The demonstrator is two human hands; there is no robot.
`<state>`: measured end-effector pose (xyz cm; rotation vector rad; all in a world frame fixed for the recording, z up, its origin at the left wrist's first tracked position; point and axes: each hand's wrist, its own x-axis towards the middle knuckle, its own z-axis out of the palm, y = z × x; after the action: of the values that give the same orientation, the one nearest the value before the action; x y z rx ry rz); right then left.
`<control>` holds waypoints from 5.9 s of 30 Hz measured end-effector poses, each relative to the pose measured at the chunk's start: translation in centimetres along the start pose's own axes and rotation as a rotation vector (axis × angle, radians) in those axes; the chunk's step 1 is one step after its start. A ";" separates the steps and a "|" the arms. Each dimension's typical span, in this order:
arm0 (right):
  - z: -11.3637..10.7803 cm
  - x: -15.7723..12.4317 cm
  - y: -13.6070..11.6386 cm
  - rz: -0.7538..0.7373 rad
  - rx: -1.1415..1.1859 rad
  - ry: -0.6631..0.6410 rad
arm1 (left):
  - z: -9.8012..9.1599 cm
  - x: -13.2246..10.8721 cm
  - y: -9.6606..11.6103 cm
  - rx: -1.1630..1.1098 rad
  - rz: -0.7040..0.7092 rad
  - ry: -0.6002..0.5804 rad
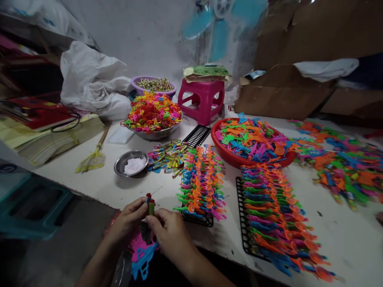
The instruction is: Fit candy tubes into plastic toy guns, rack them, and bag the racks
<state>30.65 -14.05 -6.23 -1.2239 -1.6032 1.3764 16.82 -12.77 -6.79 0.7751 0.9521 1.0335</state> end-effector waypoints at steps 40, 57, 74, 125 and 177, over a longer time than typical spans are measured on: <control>-8.2 -7.0 -1.2 -0.492 -0.270 0.339 | 5.7 -4.3 1.4 -0.109 -0.284 -0.188; -9.4 -8.2 0.2 -0.615 -0.353 0.340 | 9.5 -4.8 -1.0 -0.066 -0.387 -0.276; -6.2 -8.3 1.0 -0.112 0.266 0.496 | 9.5 -4.7 -2.9 0.350 -0.052 -0.170; -10.8 -7.7 6.5 -0.426 -0.748 0.666 | 4.9 0.2 -6.9 1.275 0.654 -0.234; -10.7 -7.4 6.9 -0.200 -0.266 0.749 | 4.8 2.6 -9.3 1.326 0.758 0.067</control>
<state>44.41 -17.47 -10.16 -1.4542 -1.3255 0.4798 24.96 -13.78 -13.74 2.3365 1.4242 0.9557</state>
